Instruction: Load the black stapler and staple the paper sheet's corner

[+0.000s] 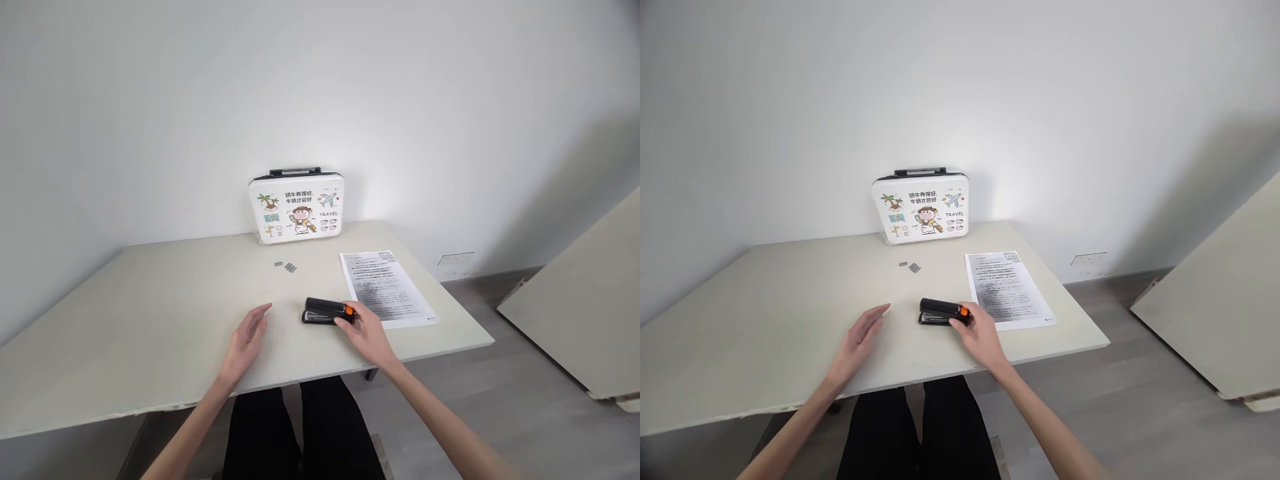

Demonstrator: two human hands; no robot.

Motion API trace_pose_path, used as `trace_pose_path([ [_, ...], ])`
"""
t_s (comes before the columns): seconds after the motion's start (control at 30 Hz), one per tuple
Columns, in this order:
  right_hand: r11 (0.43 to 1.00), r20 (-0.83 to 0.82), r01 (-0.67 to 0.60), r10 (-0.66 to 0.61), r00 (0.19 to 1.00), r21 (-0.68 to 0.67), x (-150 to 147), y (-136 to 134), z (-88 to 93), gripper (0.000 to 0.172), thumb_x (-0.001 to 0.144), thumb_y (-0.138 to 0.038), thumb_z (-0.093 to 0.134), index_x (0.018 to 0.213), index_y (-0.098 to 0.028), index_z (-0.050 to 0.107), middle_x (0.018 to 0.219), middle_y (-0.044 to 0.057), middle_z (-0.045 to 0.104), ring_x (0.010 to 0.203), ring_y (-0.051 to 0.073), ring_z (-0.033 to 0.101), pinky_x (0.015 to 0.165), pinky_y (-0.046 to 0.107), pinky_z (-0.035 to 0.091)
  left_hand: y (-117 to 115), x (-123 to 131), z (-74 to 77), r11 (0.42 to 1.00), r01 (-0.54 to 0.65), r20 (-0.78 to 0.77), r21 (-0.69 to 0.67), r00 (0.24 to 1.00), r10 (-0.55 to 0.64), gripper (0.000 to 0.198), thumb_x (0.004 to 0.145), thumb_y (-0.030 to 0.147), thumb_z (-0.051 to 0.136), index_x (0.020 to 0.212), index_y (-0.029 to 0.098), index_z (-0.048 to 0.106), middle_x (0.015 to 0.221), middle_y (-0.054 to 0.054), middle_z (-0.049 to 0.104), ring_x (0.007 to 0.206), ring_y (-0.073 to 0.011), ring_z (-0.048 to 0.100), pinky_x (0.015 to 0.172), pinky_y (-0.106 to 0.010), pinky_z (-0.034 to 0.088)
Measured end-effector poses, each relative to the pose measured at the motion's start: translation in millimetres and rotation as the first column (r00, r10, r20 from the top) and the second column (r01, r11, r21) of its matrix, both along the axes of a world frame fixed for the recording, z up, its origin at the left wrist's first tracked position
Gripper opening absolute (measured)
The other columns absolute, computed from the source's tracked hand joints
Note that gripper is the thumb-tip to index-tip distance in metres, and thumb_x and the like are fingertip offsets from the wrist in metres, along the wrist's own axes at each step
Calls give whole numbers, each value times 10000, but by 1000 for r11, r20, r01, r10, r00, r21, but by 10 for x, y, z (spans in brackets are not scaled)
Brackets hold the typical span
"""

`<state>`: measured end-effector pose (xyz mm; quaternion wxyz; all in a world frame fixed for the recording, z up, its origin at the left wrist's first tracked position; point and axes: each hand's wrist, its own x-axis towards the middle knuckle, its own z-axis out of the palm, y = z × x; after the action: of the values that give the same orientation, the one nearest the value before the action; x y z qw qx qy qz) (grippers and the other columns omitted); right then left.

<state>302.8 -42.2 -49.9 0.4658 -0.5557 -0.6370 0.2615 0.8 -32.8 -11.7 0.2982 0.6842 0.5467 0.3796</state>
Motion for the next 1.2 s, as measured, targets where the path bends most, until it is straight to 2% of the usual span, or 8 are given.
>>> trace_pose_path([
  [0.13, 994, -31, -111, 111, 993, -19, -451, 93, -23, 369, 913, -483, 636, 1172, -225, 690, 1074, 85, 754, 854, 256, 685, 773, 381, 576, -28, -54, -97, 995, -104, 175, 1, 979, 102, 387, 1030, 498, 487, 1279, 235, 622, 1436, -93, 657, 1375, -265, 590, 1202, -452, 426],
  [0.23, 987, -51, -158, 156, 986, -38, -576, 131, -30, 389, 919, -500, 638, 1181, -216, 685, 1078, 85, 750, 837, 248, 680, 788, 384, 564, -9, -56, -174, 994, -108, 262, 3, 960, 103, 374, 1013, 498, 532, 1254, 230, 635, 1410, -104, 670, 1371, -268, 589, 1203, -446, 418],
  [0.33, 981, -85, -186, 181, 980, -49, -581, 119, -19, 412, 1010, -547, 496, 1202, -231, 678, 1150, 86, 742, 957, 257, 693, 870, 391, 551, 11, -61, -210, 994, -112, 332, 2, 937, 105, 365, 995, 502, 570, 1222, 228, 650, 1381, -111, 683, 1350, -274, 600, 1196, -450, 420],
  [0.47, 991, -130, -136, 132, 983, -22, -576, 103, -26, 474, 1085, -508, 304, 1192, -249, 686, 1184, 75, 745, 1096, 247, 690, 986, 395, 513, 2, -51, -191, 994, -109, 362, 0, 927, 102, 349, 987, 493, 592, 1205, 230, 661, 1351, -113, 697, 1321, -281, 617, 1185, -450, 421],
  [0.57, 992, -121, -123, 121, 985, -14, -594, 126, -49, 449, 1077, -495, 331, 1181, -246, 689, 1178, 77, 744, 1080, 244, 693, 982, 391, 511, -18, -46, -165, 988, -156, 342, -7, 928, 149, 362, 1004, 511, 567, 1208, 230, 667, 1351, -113, 693, 1328, -287, 604, 1180, -445, 411],
  [0.73, 989, -109, -146, 144, 984, -13, -590, 155, -48, 429, 1068, -476, 334, 1168, -247, 684, 1177, 74, 738, 1080, 235, 689, 992, 386, 504, -33, -66, -167, 936, -351, 330, -41, 879, 344, 476, 1075, 573, 388, 1287, 235, 648, 1469, -107, 610, 1370, -291, 563, 1202, -461, 359],
  [1.1, 980, -77, -178, 171, 982, -91, -535, 143, 43, 434, 1061, -487, 320, 1138, -257, 680, 1093, 62, 745, 1007, 246, 691, 946, 405, 520, -37, -59, -168, 948, -311, 401, -72, 861, 313, 473, 1081, 570, 378, 1230, 226, 668, 1438, -104, 635, 1364, -281, 578, 1198, -441, 375],
  [1.2, 973, -39, -208, 205, 978, -102, -536, 136, 67, 366, 1002, -517, 488, 1159, -245, 677, 1110, 71, 740, 963, 254, 689, 883, 399, 539, -22, -73, -198, 950, -301, 434, -78, 848, 304, 464, 1074, 573, 403, 1221, 220, 666, 1425, -113, 644, 1349, -284, 593, 1193, -443, 386],
])
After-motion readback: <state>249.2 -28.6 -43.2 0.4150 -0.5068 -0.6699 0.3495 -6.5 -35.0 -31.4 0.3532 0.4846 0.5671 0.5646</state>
